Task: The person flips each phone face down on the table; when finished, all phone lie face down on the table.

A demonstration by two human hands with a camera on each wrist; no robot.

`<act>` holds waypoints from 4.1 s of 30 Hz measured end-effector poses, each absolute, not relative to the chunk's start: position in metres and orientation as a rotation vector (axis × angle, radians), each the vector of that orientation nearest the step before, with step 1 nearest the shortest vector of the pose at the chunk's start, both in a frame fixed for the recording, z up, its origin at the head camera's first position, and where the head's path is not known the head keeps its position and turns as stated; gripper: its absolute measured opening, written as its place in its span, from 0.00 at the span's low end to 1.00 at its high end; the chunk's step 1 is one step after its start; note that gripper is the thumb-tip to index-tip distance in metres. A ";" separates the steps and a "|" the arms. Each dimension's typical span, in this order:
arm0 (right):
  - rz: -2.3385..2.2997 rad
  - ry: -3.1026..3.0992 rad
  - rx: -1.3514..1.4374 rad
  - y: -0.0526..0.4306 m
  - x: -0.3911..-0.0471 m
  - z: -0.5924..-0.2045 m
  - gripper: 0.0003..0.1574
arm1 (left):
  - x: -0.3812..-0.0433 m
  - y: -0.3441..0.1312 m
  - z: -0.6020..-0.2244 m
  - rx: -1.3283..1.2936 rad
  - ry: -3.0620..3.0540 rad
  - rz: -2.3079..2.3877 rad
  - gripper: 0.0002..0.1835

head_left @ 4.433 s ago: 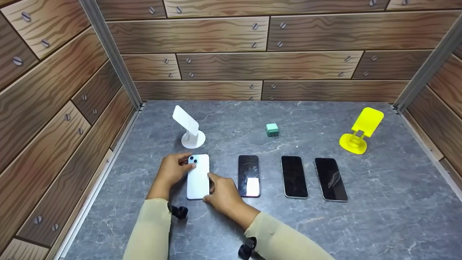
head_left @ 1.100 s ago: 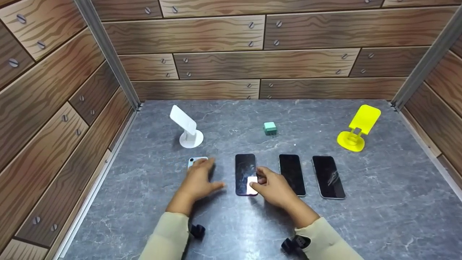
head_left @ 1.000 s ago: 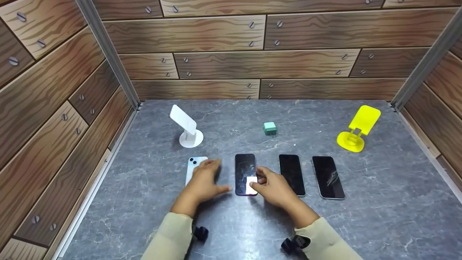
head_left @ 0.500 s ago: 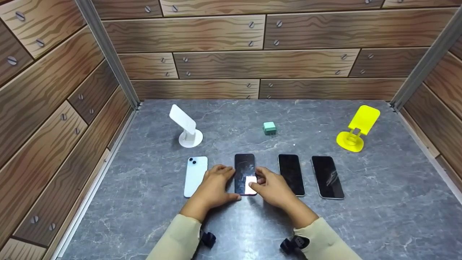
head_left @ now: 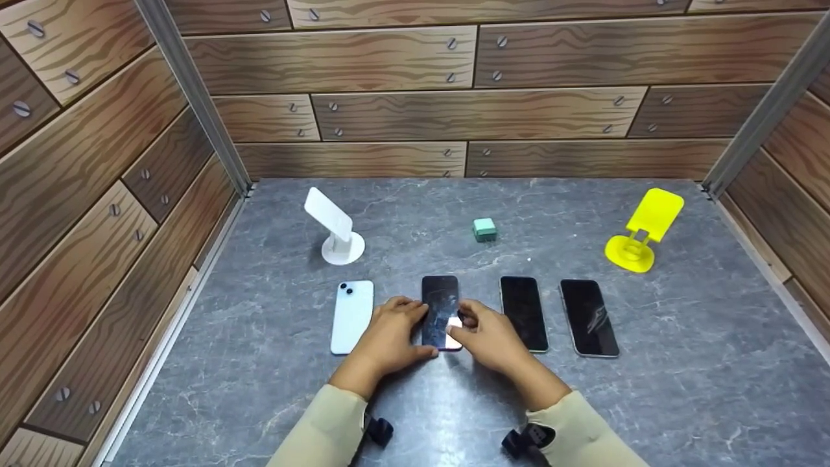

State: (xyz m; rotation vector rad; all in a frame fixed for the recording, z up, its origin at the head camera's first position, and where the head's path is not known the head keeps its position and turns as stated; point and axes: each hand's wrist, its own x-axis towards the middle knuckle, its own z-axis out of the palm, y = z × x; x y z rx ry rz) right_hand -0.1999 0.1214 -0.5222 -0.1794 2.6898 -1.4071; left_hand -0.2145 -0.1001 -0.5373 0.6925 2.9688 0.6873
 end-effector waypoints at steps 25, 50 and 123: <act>-1.696 2.433 -0.074 0.118 -0.200 -0.522 0.30 | -0.213 -0.106 -0.541 0.754 3.053 0.741 0.42; -1.506 2.845 -0.110 0.098 -0.183 -0.521 0.21 | -0.229 -0.096 -0.501 0.395 3.116 1.121 0.32; -1.215 2.933 -0.374 0.105 -0.184 -0.535 0.45 | -0.260 -0.112 -0.514 0.299 2.772 1.284 0.33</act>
